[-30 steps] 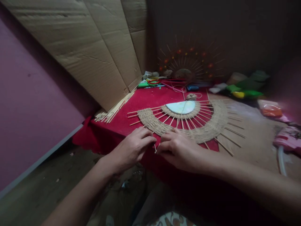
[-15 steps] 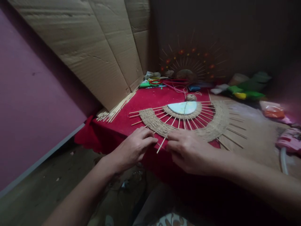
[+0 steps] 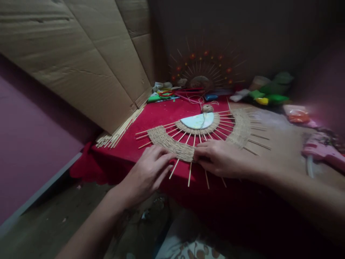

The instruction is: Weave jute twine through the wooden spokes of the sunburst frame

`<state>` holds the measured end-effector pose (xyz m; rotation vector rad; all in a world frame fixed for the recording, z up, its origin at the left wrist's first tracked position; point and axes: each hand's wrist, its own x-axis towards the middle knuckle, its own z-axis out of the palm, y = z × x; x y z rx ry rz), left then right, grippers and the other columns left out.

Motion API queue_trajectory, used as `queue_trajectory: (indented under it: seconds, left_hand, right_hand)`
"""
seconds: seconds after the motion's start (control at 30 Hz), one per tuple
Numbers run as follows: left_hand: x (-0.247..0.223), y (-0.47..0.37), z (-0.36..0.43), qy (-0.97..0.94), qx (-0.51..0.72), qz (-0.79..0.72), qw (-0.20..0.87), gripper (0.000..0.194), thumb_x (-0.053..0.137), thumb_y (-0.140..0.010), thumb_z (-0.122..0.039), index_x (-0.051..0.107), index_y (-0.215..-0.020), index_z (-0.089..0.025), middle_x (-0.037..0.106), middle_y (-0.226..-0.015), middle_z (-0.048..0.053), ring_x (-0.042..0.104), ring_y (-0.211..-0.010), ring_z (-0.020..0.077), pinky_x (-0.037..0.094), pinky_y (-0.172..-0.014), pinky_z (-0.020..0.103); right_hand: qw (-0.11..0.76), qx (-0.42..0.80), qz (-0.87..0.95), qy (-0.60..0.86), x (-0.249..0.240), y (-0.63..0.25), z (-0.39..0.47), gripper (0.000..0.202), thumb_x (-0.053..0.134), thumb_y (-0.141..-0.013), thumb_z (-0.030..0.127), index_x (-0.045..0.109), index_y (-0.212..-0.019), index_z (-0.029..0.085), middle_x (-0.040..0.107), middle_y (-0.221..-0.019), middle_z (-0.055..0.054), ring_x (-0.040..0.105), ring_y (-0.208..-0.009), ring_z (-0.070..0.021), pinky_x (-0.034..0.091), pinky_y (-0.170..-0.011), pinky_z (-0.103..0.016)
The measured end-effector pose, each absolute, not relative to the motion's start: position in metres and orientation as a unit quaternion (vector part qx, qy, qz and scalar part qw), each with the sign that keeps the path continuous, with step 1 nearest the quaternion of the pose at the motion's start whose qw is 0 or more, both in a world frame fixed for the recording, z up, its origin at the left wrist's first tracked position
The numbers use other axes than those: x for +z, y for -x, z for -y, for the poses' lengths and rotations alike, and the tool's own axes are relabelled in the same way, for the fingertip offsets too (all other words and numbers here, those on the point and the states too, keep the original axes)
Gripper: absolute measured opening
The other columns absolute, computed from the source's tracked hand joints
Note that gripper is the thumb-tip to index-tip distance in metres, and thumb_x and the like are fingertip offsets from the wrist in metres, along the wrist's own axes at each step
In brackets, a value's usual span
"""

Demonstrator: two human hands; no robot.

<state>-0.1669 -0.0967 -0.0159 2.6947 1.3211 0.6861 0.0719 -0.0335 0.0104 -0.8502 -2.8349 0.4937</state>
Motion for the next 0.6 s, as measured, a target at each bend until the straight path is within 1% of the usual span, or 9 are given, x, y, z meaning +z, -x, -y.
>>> queue_trajectory:
  seconds: [0.13,0.27,0.37,0.5,0.6]
  left_hand:
    - [-0.018,0.149,0.101,-0.894,0.200,-0.401,0.025,0.031,0.045,-0.093,-0.021,0.053,-0.123,-0.016,0.053,-0.109,0.011,0.048,-0.098,0.0215,0.045,-0.084,0.037]
    - [-0.022,0.141,0.105,-0.907,0.171,-0.384,0.037,0.040,0.051,-0.090,-0.036,0.051,-0.126,-0.017,0.053,-0.115,0.012,0.047,-0.102,0.0244,0.044,-0.087,0.040]
    - [-0.025,0.139,0.107,-0.908,0.160,-0.386,0.008,0.050,0.054,-0.088,-0.043,0.050,-0.128,-0.015,0.053,-0.116,0.014,0.046,-0.102,0.0267,0.043,-0.087,0.043]
    - [-0.029,0.135,0.107,-0.904,0.159,-0.394,-0.049,0.052,0.053,-0.088,-0.042,0.051,-0.128,-0.010,0.054,-0.111,0.015,0.047,-0.097,0.0267,0.044,-0.084,0.043]
    - [-0.031,0.131,0.108,-0.904,0.151,-0.390,-0.092,0.052,0.053,-0.088,-0.041,0.052,-0.128,-0.009,0.055,-0.110,0.016,0.048,-0.096,0.0270,0.045,-0.082,0.042]
  right_hand:
    - [0.073,0.154,0.940,0.296,0.013,-0.075,0.037,0.012,0.050,-0.079,0.010,0.059,-0.074,0.016,0.063,-0.077,-0.003,0.053,-0.070,-0.0125,0.035,-0.062,-0.025]
    - [0.065,0.158,0.939,0.298,0.015,-0.082,0.043,0.013,0.051,-0.079,0.009,0.060,-0.072,0.017,0.062,-0.075,-0.002,0.053,-0.069,-0.0119,0.035,-0.062,-0.025]
    - [0.068,0.151,0.943,0.288,0.014,-0.087,0.046,0.013,0.051,-0.080,0.010,0.060,-0.072,0.016,0.061,-0.074,-0.003,0.052,-0.068,-0.0118,0.036,-0.062,-0.025]
    - [0.058,0.133,0.947,0.286,0.013,-0.092,0.048,0.015,0.049,-0.080,0.010,0.061,-0.072,0.016,0.061,-0.075,-0.004,0.052,-0.069,-0.0123,0.036,-0.064,-0.026]
    - [0.053,0.121,0.949,0.287,0.016,-0.094,0.051,0.017,0.048,-0.082,0.011,0.062,-0.073,0.015,0.061,-0.076,-0.004,0.052,-0.069,-0.0122,0.037,-0.064,-0.026]
